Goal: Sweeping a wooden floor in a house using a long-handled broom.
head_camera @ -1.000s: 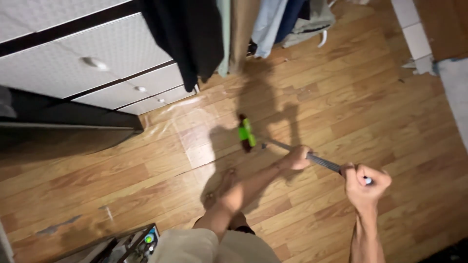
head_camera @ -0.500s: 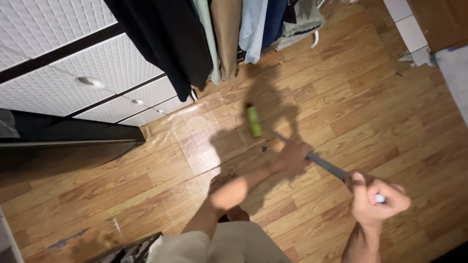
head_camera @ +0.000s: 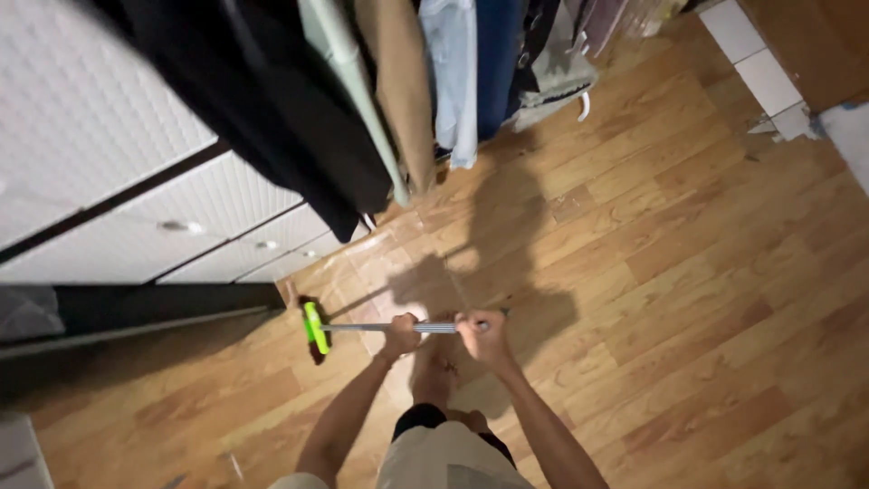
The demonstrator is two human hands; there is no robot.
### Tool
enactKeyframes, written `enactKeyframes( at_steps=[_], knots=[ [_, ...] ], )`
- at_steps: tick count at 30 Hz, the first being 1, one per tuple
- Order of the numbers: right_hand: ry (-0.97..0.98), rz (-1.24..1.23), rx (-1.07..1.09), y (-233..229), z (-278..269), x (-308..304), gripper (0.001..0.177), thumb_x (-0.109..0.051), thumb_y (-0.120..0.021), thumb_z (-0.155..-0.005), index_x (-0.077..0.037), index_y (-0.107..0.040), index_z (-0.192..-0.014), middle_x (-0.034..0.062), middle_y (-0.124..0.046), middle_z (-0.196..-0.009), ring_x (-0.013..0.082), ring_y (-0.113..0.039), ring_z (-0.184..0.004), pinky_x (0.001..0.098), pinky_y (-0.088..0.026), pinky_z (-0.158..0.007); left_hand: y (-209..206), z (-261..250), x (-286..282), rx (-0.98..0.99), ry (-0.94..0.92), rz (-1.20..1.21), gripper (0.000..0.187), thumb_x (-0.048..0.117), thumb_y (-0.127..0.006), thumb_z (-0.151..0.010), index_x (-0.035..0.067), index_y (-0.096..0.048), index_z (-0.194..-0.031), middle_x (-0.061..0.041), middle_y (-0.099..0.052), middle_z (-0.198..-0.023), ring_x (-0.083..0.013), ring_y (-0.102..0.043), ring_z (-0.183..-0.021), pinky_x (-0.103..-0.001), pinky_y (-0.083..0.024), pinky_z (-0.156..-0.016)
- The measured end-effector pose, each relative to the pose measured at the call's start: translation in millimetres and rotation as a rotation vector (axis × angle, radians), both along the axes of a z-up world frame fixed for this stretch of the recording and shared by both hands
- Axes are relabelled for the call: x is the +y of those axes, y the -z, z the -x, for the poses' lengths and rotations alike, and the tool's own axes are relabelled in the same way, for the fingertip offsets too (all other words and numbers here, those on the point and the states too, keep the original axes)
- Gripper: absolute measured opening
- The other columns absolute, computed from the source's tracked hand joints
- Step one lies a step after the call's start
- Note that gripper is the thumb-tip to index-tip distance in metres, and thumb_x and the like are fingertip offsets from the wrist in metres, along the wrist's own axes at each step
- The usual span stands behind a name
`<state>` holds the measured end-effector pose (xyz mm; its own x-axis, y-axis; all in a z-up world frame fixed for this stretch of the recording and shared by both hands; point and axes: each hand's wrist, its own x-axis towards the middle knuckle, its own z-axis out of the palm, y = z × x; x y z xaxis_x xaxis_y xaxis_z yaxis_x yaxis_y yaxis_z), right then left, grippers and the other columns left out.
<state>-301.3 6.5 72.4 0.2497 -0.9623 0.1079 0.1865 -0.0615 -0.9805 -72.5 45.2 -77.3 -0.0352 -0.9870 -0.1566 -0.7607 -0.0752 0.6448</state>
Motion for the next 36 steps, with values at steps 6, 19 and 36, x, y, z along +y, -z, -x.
enactKeyframes(
  at_steps=[6,19,36],
  knots=[
    [0.246,0.155,0.373,-146,85,-96,0.036,-0.002,-0.063,-0.088,-0.008,-0.043,-0.059,-0.0033,-0.054,-0.06,0.0031,-0.05,-0.058,0.025,-0.041,-0.048,-48,129,-101,0.35,0.128,-0.045,0.027,0.034,-0.073,-0.089,0.008,-0.073,-0.081,-0.014,-0.066,-0.068,-0.0294,-0.062,-0.066,-0.045,-0.05,-0.062],
    [0.309,0.429,0.745,-227,117,-168,0.046,0.012,-0.066,-0.083,-0.006,-0.031,-0.059,0.0066,-0.033,-0.057,0.0186,-0.035,-0.047,0.0327,-0.032,-0.047,-49,307,-303,0.655,0.394,0.168,0.027,0.019,-0.072,-0.087,0.006,-0.057,-0.069,-0.016,-0.057,-0.072,-0.0318,-0.057,-0.071,-0.041,-0.046,-0.067],
    [0.438,-0.005,0.299,-147,118,-223,0.043,0.017,-0.059,-0.085,-0.005,-0.033,-0.059,0.002,-0.046,-0.06,0.0109,-0.054,-0.061,0.0301,-0.046,-0.054,-49,152,-266,-0.038,0.259,-0.236,0.039,0.048,-0.059,-0.093,0.013,-0.074,-0.091,-0.017,-0.071,-0.093,-0.0402,-0.068,-0.093,-0.059,-0.044,-0.093]
  ],
)
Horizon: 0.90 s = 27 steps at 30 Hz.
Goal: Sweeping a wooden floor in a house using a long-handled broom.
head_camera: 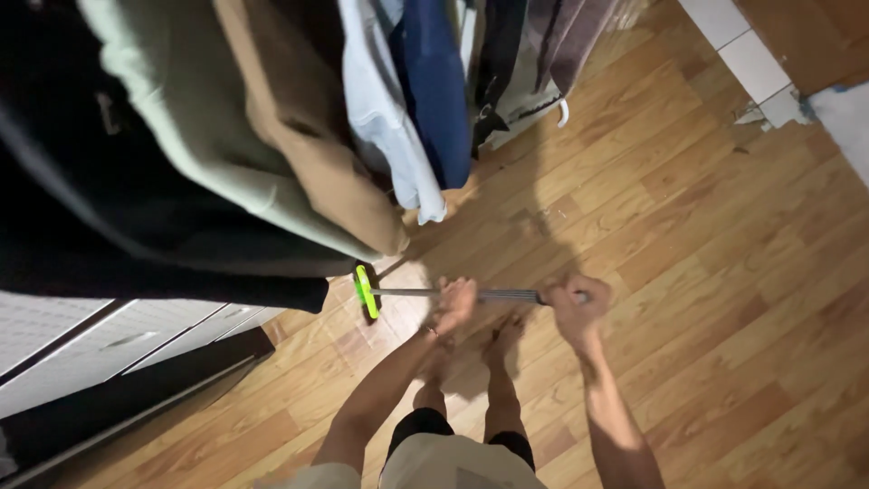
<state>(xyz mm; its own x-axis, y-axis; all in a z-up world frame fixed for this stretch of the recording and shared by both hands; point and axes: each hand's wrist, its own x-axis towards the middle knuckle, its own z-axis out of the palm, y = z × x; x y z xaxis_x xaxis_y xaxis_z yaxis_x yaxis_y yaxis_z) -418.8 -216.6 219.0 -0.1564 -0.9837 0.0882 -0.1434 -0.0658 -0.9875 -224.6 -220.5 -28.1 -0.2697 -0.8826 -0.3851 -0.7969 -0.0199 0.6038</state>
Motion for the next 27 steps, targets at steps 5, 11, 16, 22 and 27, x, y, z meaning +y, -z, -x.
enactKeyframes(
  at_steps=[5,11,16,22,27],
  knots=[
    [-0.063,0.037,-0.214,29,25,-38,0.045,0.016,-0.055,-0.088,-0.007,-0.027,-0.062,-0.0003,-0.039,-0.059,0.0099,-0.051,-0.058,0.0303,-0.048,-0.057,48,35,-30,-0.101,-0.127,-0.134,0.048,0.054,-0.054,-0.093,0.011,-0.075,-0.097,-0.021,-0.072,-0.105,-0.0433,-0.069,-0.105,-0.059,-0.046,-0.098],
    [-0.056,0.075,-0.208,31,75,-79,0.046,0.015,-0.054,-0.089,-0.008,-0.026,-0.061,0.0001,-0.041,-0.059,0.0107,-0.055,-0.06,0.0296,-0.048,-0.055,68,93,-85,-0.065,-0.216,-0.147,0.062,0.065,-0.055,-0.095,0.008,-0.077,-0.098,-0.028,-0.072,-0.106,-0.0452,-0.067,-0.106,-0.053,-0.051,-0.096],
    [0.029,0.125,0.01,28,123,-100,0.048,0.019,-0.06,-0.083,-0.006,-0.025,-0.061,0.002,-0.038,-0.059,0.0107,-0.043,-0.056,0.0303,-0.045,-0.055,126,148,-123,0.074,-0.079,0.16,0.039,0.048,-0.05,-0.102,0.017,-0.074,-0.097,-0.02,-0.072,-0.088,-0.039,-0.068,-0.087,-0.046,-0.053,-0.08],
    [0.079,0.172,-0.069,17,195,-109,0.045,0.018,-0.053,-0.091,-0.006,-0.028,-0.062,0.001,-0.046,-0.062,0.0092,-0.054,-0.063,0.0277,-0.049,-0.059,45,234,-181,0.341,0.154,0.484,0.03,0.028,-0.052,-0.102,0.011,-0.075,-0.111,-0.022,-0.068,-0.091,-0.0423,-0.063,-0.086,-0.052,-0.05,-0.079],
    [0.271,0.197,0.032,30,251,-103,0.044,0.019,-0.052,-0.091,-0.005,-0.027,-0.064,0.0041,-0.047,-0.064,0.0096,-0.053,-0.065,0.026,-0.045,-0.058,2,301,-223,0.369,0.27,0.47,0.025,0.03,-0.058,-0.098,0.01,-0.073,-0.094,-0.022,-0.067,-0.085,-0.0429,-0.063,-0.082,-0.053,-0.049,-0.077]
  ],
)
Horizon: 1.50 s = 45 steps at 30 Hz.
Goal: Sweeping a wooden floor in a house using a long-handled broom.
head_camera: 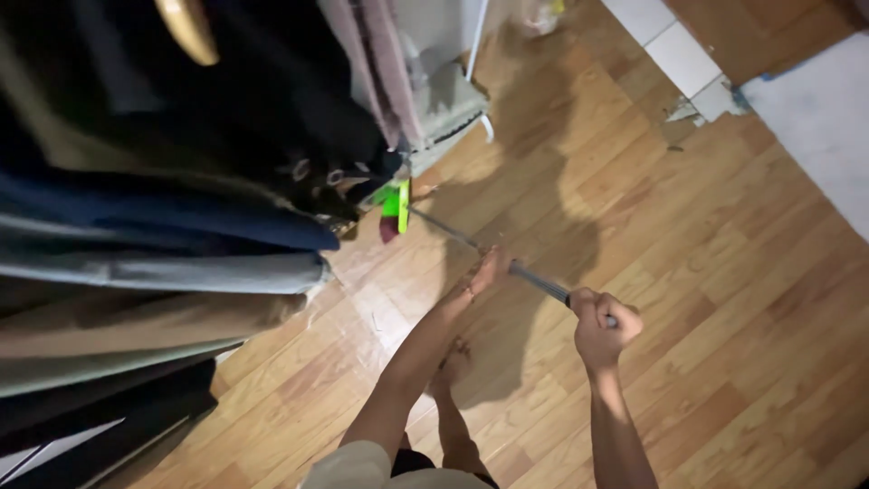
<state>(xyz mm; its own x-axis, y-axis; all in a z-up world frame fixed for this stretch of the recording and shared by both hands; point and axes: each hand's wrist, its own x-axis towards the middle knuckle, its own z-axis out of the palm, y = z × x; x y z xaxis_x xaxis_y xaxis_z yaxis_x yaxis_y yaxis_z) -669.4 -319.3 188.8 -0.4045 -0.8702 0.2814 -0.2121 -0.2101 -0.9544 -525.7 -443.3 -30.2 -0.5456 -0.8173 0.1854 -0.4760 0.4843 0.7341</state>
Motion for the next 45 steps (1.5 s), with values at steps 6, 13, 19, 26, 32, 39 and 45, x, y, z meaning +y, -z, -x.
enactKeyframes(
  at_steps=[6,13,19,26,32,39,45],
  knots=[
    [0.167,0.054,0.077,14,33,6,0.043,0.019,-0.049,-0.09,-0.007,-0.026,-0.065,0.0088,-0.057,-0.069,0.0126,-0.058,-0.07,0.0254,-0.047,-0.063,-19,67,-16,0.006,0.135,-0.001,0.03,0.032,-0.066,-0.092,0.008,-0.07,-0.074,-0.022,-0.066,-0.078,-0.0435,-0.063,-0.077,-0.055,-0.047,-0.074],
    [0.386,0.014,-0.192,40,64,28,0.041,0.016,-0.048,-0.096,-0.007,-0.03,-0.068,0.011,-0.061,-0.074,0.0142,-0.057,-0.071,0.0272,-0.045,-0.064,95,139,-9,-0.071,0.274,-0.037,0.016,0.024,-0.065,-0.083,0.013,-0.074,-0.076,-0.016,-0.07,-0.078,-0.0407,-0.066,-0.077,-0.056,-0.044,-0.066],
    [0.414,0.092,-0.002,-7,49,28,0.039,0.017,-0.046,-0.094,-0.008,-0.029,-0.069,0.0105,-0.058,-0.074,0.0194,-0.062,-0.076,0.031,-0.051,-0.071,66,167,1,0.108,0.319,-0.026,0.029,0.031,-0.067,-0.094,0.013,-0.069,-0.073,-0.014,-0.069,-0.079,-0.0366,-0.065,-0.082,-0.054,-0.045,-0.079],
    [0.339,0.115,0.226,-54,47,40,0.04,0.014,-0.053,-0.103,-0.005,-0.033,-0.074,0.0134,-0.057,-0.075,0.0195,-0.063,-0.071,0.0327,-0.054,-0.068,14,193,16,0.184,0.354,0.045,0.02,0.03,-0.069,-0.091,0.012,-0.072,-0.082,-0.014,-0.071,-0.087,-0.0339,-0.069,-0.089,-0.046,-0.054,-0.083],
    [0.332,0.209,0.008,-184,2,23,0.024,0.009,-0.056,-0.096,0.001,-0.034,-0.099,0.0071,-0.05,-0.081,0.0199,-0.065,-0.066,0.0384,-0.059,-0.064,-148,85,54,0.222,0.099,-0.17,0.03,0.039,-0.068,-0.093,0.01,-0.071,-0.082,-0.015,-0.071,-0.076,-0.0367,-0.07,-0.074,-0.049,-0.054,-0.069],
    [-0.36,-0.191,-0.237,-20,-11,-15,0.036,0.008,-0.062,-0.096,-0.003,-0.053,-0.063,0.0063,-0.061,-0.069,0.0121,-0.059,-0.068,0.0306,-0.053,-0.071,-57,-95,105,-0.176,-0.256,-0.525,0.023,0.034,-0.072,-0.085,0.012,-0.07,-0.079,-0.016,-0.069,-0.073,-0.0362,-0.066,-0.068,-0.051,-0.051,-0.061],
    [-0.642,-0.218,-0.28,97,-113,-19,0.041,0.005,-0.067,-0.094,-0.009,-0.039,-0.067,0.0017,-0.05,-0.069,0.0092,-0.062,-0.073,0.0279,-0.049,-0.061,43,-194,145,-0.031,-0.564,-0.516,0.031,0.025,-0.067,-0.098,0.004,-0.06,-0.076,-0.018,-0.065,-0.065,-0.0333,-0.064,-0.061,-0.046,-0.047,-0.059]
  ],
)
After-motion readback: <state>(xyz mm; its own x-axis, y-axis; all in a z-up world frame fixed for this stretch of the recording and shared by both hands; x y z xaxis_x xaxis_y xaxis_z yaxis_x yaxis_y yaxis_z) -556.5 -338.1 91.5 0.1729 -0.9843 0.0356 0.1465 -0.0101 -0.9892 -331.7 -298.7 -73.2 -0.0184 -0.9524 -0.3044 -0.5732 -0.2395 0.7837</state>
